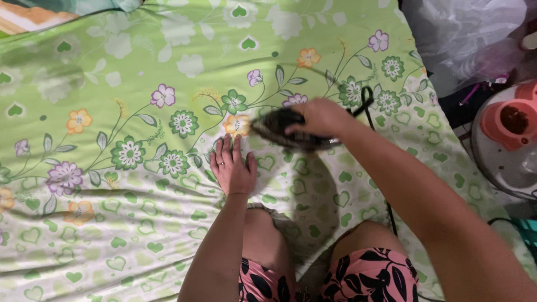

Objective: The person irons a patterned bedsheet on a bed using an iron while holding and smoothing the fabric by hand.

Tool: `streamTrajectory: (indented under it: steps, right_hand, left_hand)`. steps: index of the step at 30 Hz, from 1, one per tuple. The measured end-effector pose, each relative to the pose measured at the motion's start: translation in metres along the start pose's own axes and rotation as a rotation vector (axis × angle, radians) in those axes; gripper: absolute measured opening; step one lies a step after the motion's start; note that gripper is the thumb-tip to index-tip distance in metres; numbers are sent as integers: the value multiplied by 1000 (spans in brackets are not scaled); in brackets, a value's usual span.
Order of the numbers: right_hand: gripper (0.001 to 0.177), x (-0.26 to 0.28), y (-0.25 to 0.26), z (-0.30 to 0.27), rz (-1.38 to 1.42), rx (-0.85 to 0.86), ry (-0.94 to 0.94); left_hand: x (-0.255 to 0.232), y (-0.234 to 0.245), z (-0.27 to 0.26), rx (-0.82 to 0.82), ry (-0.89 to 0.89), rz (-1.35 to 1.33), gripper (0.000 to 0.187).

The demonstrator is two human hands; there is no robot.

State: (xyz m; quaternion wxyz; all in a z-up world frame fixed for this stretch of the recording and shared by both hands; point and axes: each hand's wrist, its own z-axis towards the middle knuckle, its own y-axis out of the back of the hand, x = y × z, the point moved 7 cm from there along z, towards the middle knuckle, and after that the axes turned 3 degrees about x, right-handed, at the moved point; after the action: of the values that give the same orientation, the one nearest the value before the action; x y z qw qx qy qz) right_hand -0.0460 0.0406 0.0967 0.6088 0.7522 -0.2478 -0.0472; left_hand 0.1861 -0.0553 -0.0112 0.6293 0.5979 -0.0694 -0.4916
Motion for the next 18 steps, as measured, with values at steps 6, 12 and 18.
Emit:
streamTrajectory:
  steps: [6, 12, 18]
  right_hand:
    - [59, 17, 11, 4, -155, -108, 7]
    - [63, 16, 27, 70, -128, -246, -131]
    - [69, 8, 24, 92, -46, -193, -10]
  left_hand:
    - [1, -2, -4, -53, -22, -1, 61]
    - [2, -3, -2, -51, -13, 1, 60]
    - [2, -4, -1, -54, -19, 15, 58]
